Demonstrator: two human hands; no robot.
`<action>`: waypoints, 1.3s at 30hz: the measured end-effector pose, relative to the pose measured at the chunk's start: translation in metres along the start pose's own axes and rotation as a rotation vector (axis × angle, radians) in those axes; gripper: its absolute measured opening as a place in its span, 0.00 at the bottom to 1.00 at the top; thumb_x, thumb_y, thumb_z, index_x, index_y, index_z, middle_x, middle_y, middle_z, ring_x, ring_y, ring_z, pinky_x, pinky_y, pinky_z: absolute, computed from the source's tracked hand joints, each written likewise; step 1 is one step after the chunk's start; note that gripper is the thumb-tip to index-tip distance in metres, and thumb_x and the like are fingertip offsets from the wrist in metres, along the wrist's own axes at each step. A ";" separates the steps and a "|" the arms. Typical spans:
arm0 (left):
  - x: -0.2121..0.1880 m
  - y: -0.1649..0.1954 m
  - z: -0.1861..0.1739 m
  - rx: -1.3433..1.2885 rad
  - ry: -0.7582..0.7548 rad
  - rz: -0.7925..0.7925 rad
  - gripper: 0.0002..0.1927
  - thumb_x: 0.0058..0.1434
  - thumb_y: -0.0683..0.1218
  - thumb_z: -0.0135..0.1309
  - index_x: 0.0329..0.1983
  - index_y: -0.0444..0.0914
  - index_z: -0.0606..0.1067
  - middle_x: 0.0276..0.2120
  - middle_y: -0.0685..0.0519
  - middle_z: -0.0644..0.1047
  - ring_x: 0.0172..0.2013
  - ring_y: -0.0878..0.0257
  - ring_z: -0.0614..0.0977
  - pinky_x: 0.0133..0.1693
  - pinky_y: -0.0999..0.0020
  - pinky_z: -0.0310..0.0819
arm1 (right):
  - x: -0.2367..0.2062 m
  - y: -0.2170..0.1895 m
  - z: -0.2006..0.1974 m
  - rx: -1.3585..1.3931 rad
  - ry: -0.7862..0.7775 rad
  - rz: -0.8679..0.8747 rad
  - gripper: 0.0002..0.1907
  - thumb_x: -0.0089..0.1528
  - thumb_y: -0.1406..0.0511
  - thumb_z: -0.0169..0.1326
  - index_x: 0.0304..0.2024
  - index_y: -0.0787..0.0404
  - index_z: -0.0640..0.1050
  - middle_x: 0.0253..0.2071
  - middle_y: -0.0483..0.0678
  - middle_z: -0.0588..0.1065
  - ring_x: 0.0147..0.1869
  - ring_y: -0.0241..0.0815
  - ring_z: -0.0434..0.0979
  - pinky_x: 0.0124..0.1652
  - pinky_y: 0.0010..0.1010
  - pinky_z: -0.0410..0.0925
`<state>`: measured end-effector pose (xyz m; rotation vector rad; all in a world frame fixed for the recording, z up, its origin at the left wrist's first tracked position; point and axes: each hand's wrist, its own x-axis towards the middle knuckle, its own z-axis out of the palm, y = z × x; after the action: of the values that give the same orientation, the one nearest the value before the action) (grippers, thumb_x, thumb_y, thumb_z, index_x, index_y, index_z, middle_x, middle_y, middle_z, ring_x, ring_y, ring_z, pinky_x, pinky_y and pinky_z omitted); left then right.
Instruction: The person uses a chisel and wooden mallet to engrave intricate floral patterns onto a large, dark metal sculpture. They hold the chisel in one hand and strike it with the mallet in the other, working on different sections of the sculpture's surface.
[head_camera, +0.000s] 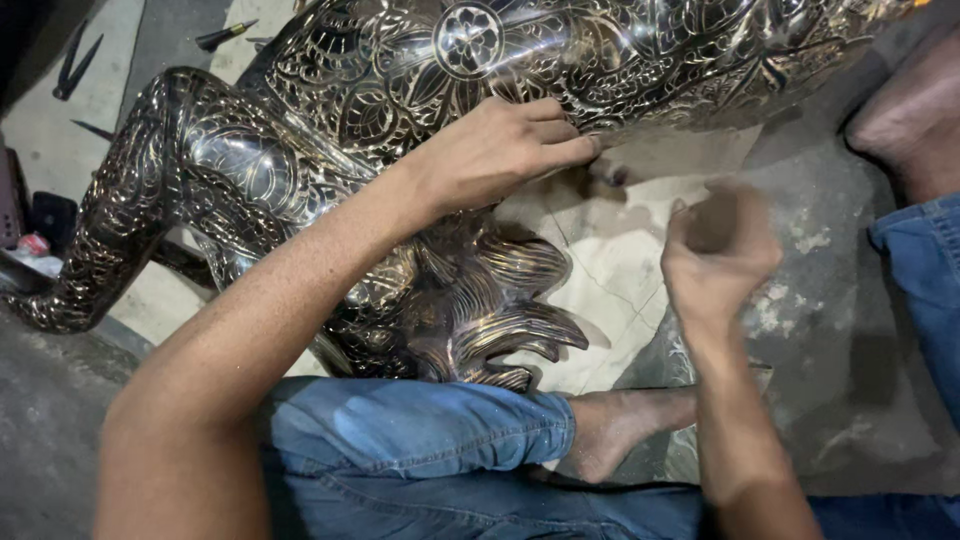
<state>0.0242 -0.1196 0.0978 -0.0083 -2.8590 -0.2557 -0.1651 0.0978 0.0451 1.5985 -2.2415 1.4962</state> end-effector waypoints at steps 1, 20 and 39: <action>0.000 0.000 0.000 0.003 -0.010 -0.002 0.19 0.64 0.41 0.54 0.58 0.40 0.70 0.38 0.53 0.79 0.41 0.60 0.78 0.34 0.64 0.80 | 0.000 -0.001 -0.001 -0.152 -0.064 0.033 0.14 0.62 0.76 0.64 0.50 0.63 0.80 0.41 0.54 0.79 0.47 0.50 0.81 0.52 0.39 0.72; 0.002 0.005 -0.013 -0.045 0.022 0.001 0.20 0.64 0.42 0.54 0.59 0.39 0.70 0.41 0.54 0.79 0.43 0.59 0.79 0.36 0.64 0.80 | 0.001 0.000 -0.001 -0.341 -0.104 -0.071 0.22 0.53 0.78 0.62 0.50 0.63 0.82 0.37 0.53 0.78 0.40 0.50 0.80 0.43 0.41 0.71; -0.019 0.011 -0.007 -0.388 0.400 -0.316 0.13 0.74 0.36 0.57 0.59 0.39 0.73 0.43 0.52 0.80 0.42 0.62 0.83 0.44 0.68 0.83 | 0.007 0.009 0.001 -0.053 -0.170 0.281 0.16 0.59 0.69 0.68 0.46 0.64 0.77 0.36 0.57 0.78 0.40 0.46 0.82 0.43 0.36 0.72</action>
<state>0.0449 -0.1099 0.1016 0.3757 -2.3628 -0.7757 -0.1742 0.0928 0.0421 1.4995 -2.6707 1.3856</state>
